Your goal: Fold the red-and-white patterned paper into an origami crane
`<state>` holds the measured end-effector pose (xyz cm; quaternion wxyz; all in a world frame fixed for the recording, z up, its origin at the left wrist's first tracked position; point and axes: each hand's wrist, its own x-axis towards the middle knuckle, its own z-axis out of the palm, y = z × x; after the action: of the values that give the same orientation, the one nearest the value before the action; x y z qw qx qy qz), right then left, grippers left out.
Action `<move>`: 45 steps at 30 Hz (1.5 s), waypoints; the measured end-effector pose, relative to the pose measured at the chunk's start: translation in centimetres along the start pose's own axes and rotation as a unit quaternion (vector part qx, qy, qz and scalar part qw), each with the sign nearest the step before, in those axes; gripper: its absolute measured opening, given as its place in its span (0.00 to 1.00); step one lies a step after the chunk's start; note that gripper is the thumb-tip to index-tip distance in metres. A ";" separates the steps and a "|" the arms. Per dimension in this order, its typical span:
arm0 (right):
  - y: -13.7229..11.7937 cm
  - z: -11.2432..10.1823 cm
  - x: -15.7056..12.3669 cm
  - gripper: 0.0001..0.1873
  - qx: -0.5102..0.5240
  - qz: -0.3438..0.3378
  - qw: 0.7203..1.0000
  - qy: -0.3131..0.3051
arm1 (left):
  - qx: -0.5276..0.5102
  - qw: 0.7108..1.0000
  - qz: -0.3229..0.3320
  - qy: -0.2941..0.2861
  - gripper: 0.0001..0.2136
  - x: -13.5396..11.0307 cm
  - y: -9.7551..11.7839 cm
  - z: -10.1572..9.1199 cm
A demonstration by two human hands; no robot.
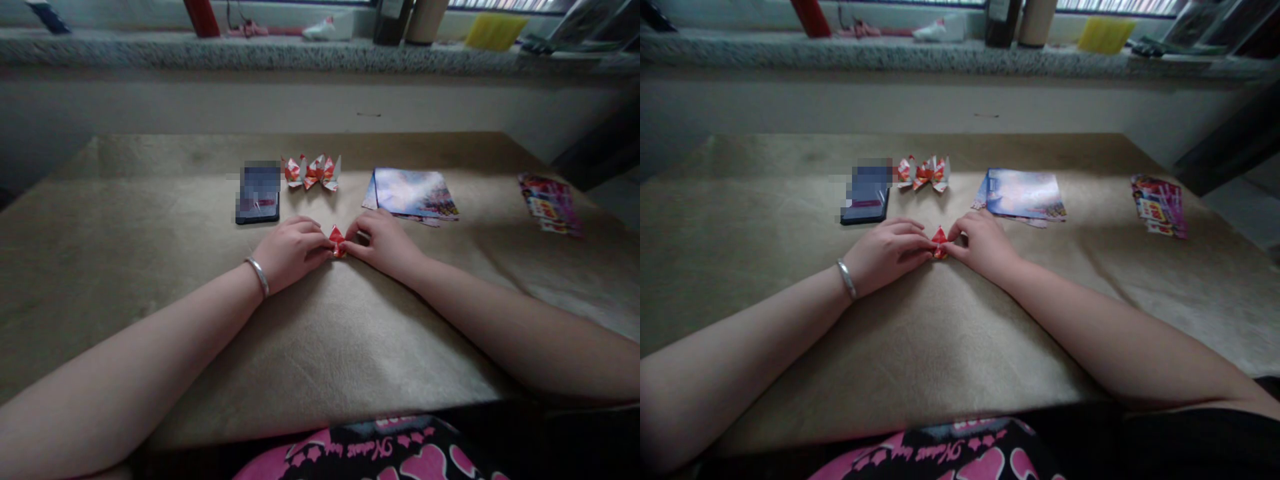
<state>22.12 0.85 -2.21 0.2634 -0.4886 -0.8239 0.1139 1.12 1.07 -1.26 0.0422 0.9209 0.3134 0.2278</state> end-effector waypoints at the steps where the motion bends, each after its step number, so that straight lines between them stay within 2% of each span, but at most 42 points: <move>1: 0.0 0.0 0.0 0.11 -0.001 -0.001 1.000 -0.001 | -0.005 1.000 -0.003 0.000 0.12 0.0 0.0 0.0; 7: -0.1 0.0 0.0 0.10 -0.002 -0.007 1.000 -0.005 | -0.032 0.998 -0.046 -0.013 0.11 -0.1 0.4 0.0; 11: -0.1 -0.1 -0.1 0.09 -0.003 -0.015 1.000 0.008 | -0.032 0.998 -0.041 -0.024 0.10 -0.1 0.5 -0.1; 14: -0.1 -0.5 -0.3 0.06 0.012 -0.076 0.997 0.017 | -0.023 0.999 -0.029 -0.034 0.10 0.0 0.5 -0.2; 18: -0.4 -1.3 -1.0 0.07 -0.006 -0.192 0.981 -0.026 | -0.015 0.999 -0.015 -0.037 0.10 0.0 0.3 -0.3; 21: -0.5 -1.6 -1.3 0.10 -0.040 -0.223 0.973 -0.043 | -0.008 0.999 0.006 -0.041 0.10 -0.1 0.2 -0.4; 27: -0.6 -1.6 -1.4 0.11 -0.075 -0.233 0.968 -0.054 | 0.045 0.991 0.101 -0.070 0.13 -0.5 0.0 -1.0; 33: -0.7 -1.7 -1.4 0.13 -0.104 -0.236 0.965 -0.052 | 0.124 0.980 0.132 -0.082 0.14 -0.7 0.4 -1.6; 40: -1.1 -2.0 -1.3 0.12 -0.118 -0.237 0.962 -0.061 | 0.180 0.975 0.106 -0.078 0.11 0.1 2.0 -1.5; 45: -1.2 -2.1 -1.2 0.11 -0.104 -0.235 0.965 -0.058 | 0.131 0.985 0.078 -0.084 0.10 0.3 1.8 -1.4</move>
<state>22.79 -0.95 -0.33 0.1826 -0.2981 -0.9369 -0.0092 1.71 -0.25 0.54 -0.0707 0.9558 0.2635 0.1095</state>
